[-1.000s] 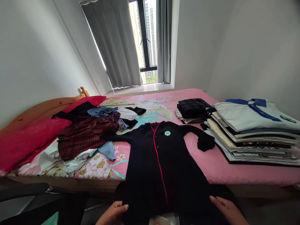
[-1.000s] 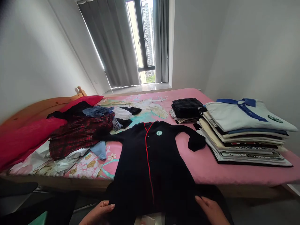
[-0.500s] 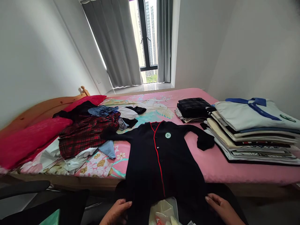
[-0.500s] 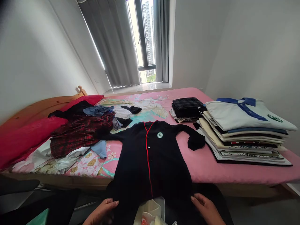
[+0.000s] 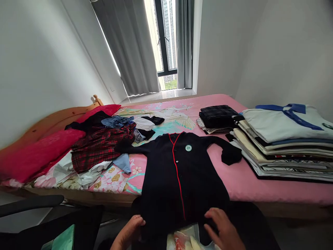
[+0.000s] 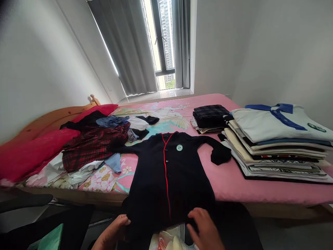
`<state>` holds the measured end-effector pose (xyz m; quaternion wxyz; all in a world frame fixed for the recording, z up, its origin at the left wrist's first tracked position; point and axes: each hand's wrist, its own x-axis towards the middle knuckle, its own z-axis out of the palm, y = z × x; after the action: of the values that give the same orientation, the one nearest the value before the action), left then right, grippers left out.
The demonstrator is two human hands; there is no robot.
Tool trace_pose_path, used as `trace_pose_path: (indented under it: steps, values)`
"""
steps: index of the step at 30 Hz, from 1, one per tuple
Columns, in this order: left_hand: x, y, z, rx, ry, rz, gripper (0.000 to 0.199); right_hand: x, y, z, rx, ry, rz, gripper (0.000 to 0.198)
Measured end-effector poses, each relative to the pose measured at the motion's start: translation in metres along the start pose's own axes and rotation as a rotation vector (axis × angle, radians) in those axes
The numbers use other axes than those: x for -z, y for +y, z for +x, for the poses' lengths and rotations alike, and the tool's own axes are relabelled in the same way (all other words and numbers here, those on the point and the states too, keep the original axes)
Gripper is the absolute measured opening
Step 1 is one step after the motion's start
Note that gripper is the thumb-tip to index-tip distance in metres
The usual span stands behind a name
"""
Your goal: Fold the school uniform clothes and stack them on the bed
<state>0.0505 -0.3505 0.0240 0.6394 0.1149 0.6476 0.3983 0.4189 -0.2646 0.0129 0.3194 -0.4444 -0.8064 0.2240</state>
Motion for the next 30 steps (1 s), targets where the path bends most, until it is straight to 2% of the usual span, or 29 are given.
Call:
trace_pose_path:
  steps: [2,3,5,9,12,15,20,23,30]
  values:
    - [-0.002,0.001,-0.007,-0.046,0.001,-0.022,0.032,-0.02,-0.016,0.002,0.317,0.003,-0.123,0.028]
    - [-0.003,0.002,-0.01,-0.072,0.004,-0.027,0.03,-0.03,-0.022,0.004,0.419,0.018,-0.181,0.033]
    - [-0.003,0.003,-0.015,-0.103,0.005,-0.038,0.025,-0.049,-0.029,0.009,0.52,0.044,-0.262,0.039]
    - [0.0,0.004,-0.019,-0.104,-0.03,-0.053,0.024,-0.072,-0.036,0.019,0.505,0.127,-0.312,0.043]
    - [0.002,0.006,-0.021,-0.077,-0.124,-0.059,0.024,-0.073,-0.037,0.024,0.443,0.143,-0.305,0.039]
    - [0.001,0.009,-0.024,-0.061,-0.172,-0.067,0.023,-0.071,-0.037,0.027,0.441,0.134,-0.29,0.036]
    - [-0.003,0.008,-0.027,-0.07,-0.099,-0.129,0.024,-0.075,-0.037,0.027,0.532,0.129,-0.327,0.054]
    - [-0.002,0.003,-0.023,-0.082,-0.085,-0.14,0.024,-0.078,-0.037,0.029,0.54,0.121,-0.358,0.062]
    - [0.005,-0.006,-0.01,-0.076,-0.016,-0.199,0.035,-0.083,-0.034,0.032,0.572,0.135,-0.33,0.059]
